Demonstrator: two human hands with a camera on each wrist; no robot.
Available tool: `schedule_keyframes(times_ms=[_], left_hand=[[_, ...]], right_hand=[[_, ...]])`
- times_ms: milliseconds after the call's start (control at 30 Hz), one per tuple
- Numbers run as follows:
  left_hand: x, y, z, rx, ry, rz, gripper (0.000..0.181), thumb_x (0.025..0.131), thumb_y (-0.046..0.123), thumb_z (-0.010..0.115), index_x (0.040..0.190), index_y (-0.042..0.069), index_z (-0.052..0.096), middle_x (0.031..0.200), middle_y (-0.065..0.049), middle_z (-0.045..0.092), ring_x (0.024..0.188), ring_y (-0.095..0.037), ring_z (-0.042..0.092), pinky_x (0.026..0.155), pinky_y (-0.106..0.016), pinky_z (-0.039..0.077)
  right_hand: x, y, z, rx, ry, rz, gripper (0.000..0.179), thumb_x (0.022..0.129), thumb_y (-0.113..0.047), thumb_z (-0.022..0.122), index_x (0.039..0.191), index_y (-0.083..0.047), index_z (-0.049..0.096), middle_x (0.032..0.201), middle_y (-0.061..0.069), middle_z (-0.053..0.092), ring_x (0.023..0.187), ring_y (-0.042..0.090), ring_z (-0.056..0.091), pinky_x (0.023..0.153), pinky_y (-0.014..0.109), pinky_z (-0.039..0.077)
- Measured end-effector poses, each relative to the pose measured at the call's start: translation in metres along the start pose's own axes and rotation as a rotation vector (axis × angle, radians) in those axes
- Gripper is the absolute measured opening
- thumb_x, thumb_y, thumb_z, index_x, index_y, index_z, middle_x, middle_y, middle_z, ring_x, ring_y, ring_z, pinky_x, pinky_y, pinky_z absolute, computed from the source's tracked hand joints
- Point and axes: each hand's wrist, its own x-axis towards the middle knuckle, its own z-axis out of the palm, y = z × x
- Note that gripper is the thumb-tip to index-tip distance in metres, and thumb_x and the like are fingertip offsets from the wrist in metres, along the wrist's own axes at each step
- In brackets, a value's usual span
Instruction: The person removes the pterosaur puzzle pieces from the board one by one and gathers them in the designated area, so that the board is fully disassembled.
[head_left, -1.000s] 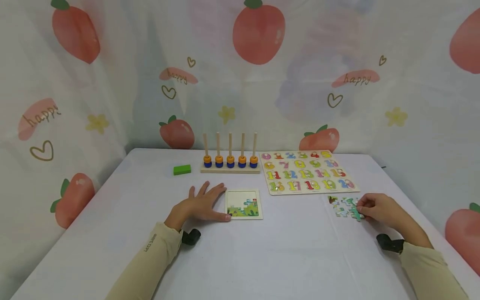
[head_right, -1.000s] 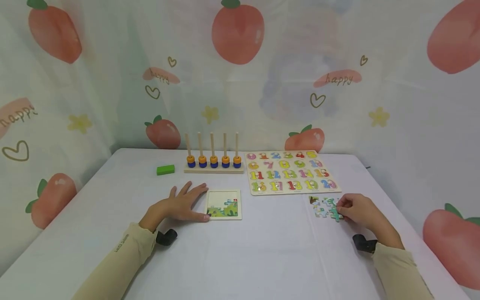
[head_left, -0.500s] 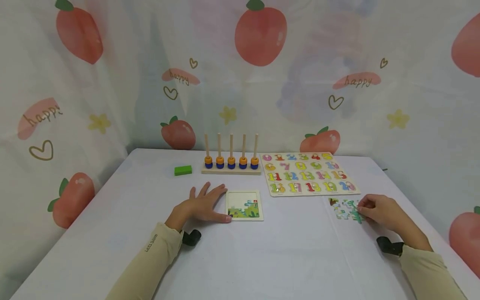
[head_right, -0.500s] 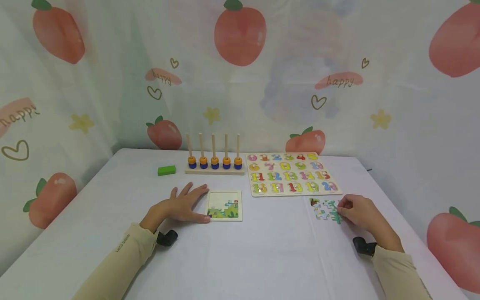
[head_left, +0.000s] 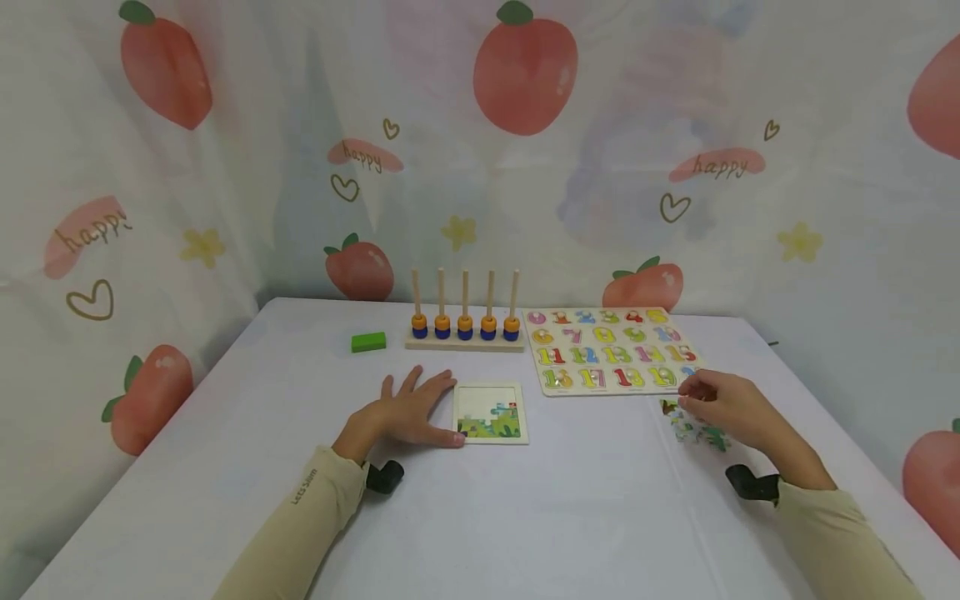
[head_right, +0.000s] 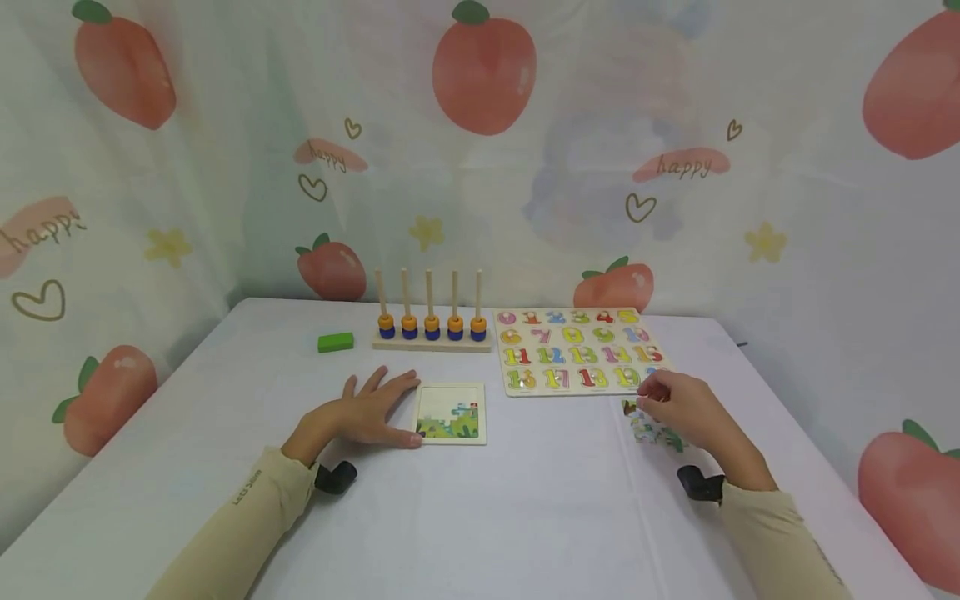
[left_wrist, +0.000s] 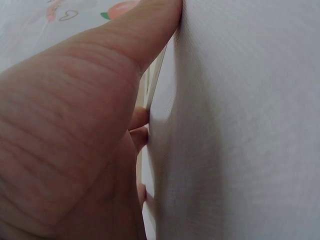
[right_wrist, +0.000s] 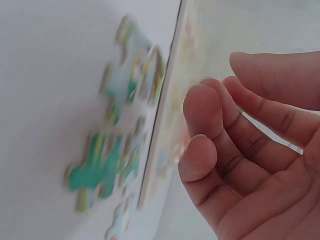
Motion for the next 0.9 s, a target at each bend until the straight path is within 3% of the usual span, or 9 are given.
schedule_keyframes(times_ms=[400, 900], left_hand=[[0.002, 0.000, 0.003, 0.008, 0.000, -0.005, 0.111, 0.085, 0.075, 0.075, 0.171, 0.023, 0.028, 0.179, 0.003, 0.015, 0.164, -0.037, -0.003, 0.123, -0.072, -0.007], [0.001, 0.002, 0.001, 0.002, -0.013, -0.028, 0.110, 0.087, 0.073, 0.075, 0.172, 0.024, 0.026, 0.180, 0.003, 0.013, 0.164, -0.036, -0.005, 0.123, -0.070, -0.010]], right_hand=[[0.023, -0.058, 0.016, 0.090, -0.025, -0.112, 0.018, 0.101, -0.013, 0.073, 0.112, 0.001, 0.070, 0.096, 0.005, 0.067, 0.086, 0.024, 0.060, 0.067, 0.032, 0.054], [0.045, -0.112, 0.043, 0.120, -0.067, -0.269, 0.021, 0.100, -0.010, 0.073, 0.117, 0.002, 0.072, 0.097, 0.003, 0.069, 0.092, 0.024, 0.062, 0.077, 0.037, 0.054]])
